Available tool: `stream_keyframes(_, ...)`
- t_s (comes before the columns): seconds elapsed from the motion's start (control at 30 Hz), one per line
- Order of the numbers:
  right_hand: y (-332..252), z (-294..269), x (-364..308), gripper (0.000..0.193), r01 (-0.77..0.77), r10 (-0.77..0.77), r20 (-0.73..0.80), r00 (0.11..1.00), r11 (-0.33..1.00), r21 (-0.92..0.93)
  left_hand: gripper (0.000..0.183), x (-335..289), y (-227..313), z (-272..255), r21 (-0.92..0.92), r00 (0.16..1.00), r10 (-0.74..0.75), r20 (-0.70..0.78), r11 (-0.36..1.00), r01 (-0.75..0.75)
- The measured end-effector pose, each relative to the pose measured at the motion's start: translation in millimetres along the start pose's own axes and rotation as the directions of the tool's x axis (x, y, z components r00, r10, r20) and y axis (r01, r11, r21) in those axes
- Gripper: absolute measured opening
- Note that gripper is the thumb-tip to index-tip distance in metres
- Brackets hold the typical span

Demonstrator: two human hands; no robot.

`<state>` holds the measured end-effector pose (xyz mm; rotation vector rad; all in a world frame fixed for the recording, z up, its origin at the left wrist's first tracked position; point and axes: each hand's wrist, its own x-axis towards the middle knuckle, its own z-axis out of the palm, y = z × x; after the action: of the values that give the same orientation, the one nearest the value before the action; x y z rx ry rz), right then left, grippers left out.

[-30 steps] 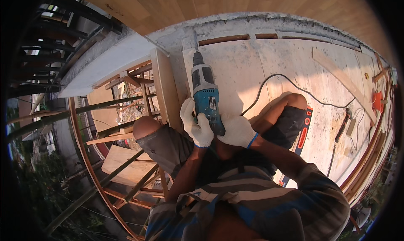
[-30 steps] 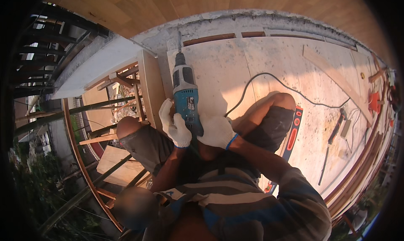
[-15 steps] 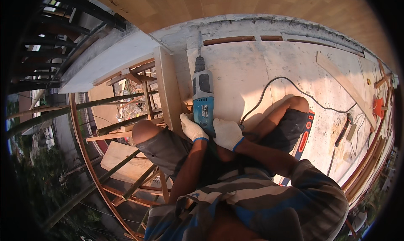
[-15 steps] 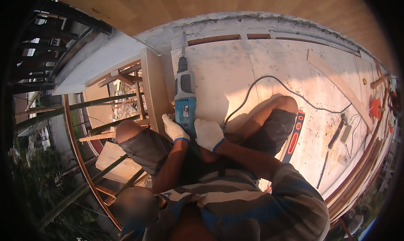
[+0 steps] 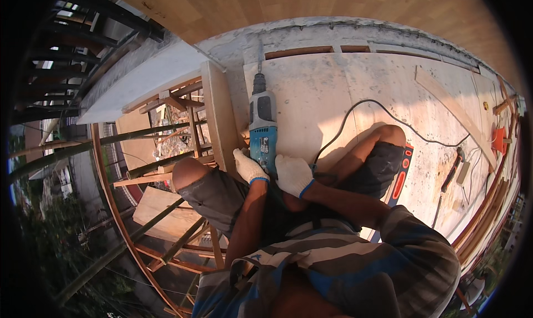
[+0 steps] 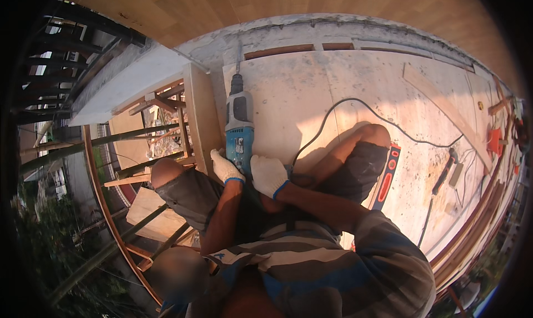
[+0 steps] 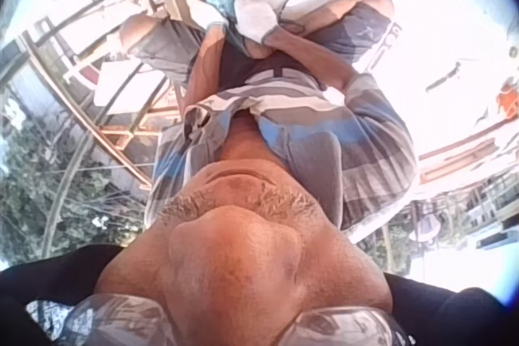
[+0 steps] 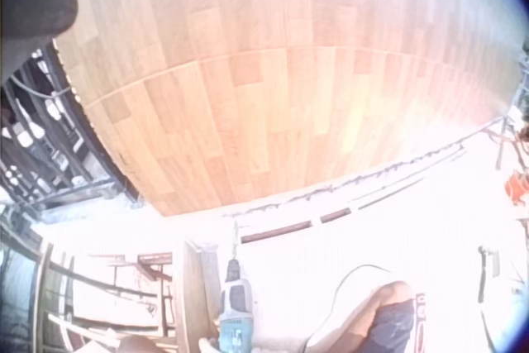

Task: The person uses a corded electric drill to make multiple holes in a white board or panel positioned against a wall. The person holds the drill with both hands and drills at several locations along the board's edge.

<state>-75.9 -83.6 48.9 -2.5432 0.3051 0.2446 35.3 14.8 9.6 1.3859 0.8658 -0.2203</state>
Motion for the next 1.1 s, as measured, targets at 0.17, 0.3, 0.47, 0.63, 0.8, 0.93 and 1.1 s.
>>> stream_keyframes(0.17,0.9,-2.0,-1.1,0.037,0.027,-0.027,-0.020,0.999,1.000,0.017,0.068,5.0,-3.4,-1.6,0.000,1.000,-0.017,0.005,1.000,0.017)
stream_keyframes(0.3,-0.6,0.3,2.2,0.038,-0.002,0.001,-0.021,1.000,1.000,-0.016,0.068,2.8,-1.3,1.7,0.006,1.000,-0.009,-0.003,1.000,0.009)
stream_keyframes(0.47,-1.4,3.6,2.7,0.040,-0.013,0.013,0.004,1.000,1.000,-0.010,0.069,6.3,-2.7,-1.1,0.034,1.000,0.016,0.019,0.999,-0.017)
stream_keyframes(0.63,1.8,-0.5,3.7,0.040,-0.026,0.026,0.013,1.000,0.999,0.024,0.064,8.4,-7.6,0.4,0.042,0.998,0.048,0.029,0.998,-0.049)
stream_keyframes(0.8,9.6,-19.1,-3.4,0.038,-0.041,0.040,0.036,0.999,0.999,0.016,0.057,-10.5,-8.8,7.5,-0.015,0.995,0.049,0.091,0.999,-0.048)
stream_keyframes(0.93,18.6,-39.4,-5.1,0.038,-0.040,0.036,0.059,0.998,0.996,0.074,0.058,-20.7,-19.7,14.9,-0.065,0.982,0.151,0.115,0.987,-0.145)
stream_keyframes(1.1,35.5,-64.1,-10.8,0.036,0.025,-0.026,0.042,0.999,0.999,0.024,0.064,-40.2,-20.4,28.4,-0.050,0.984,-0.056,0.171,0.997,0.066)
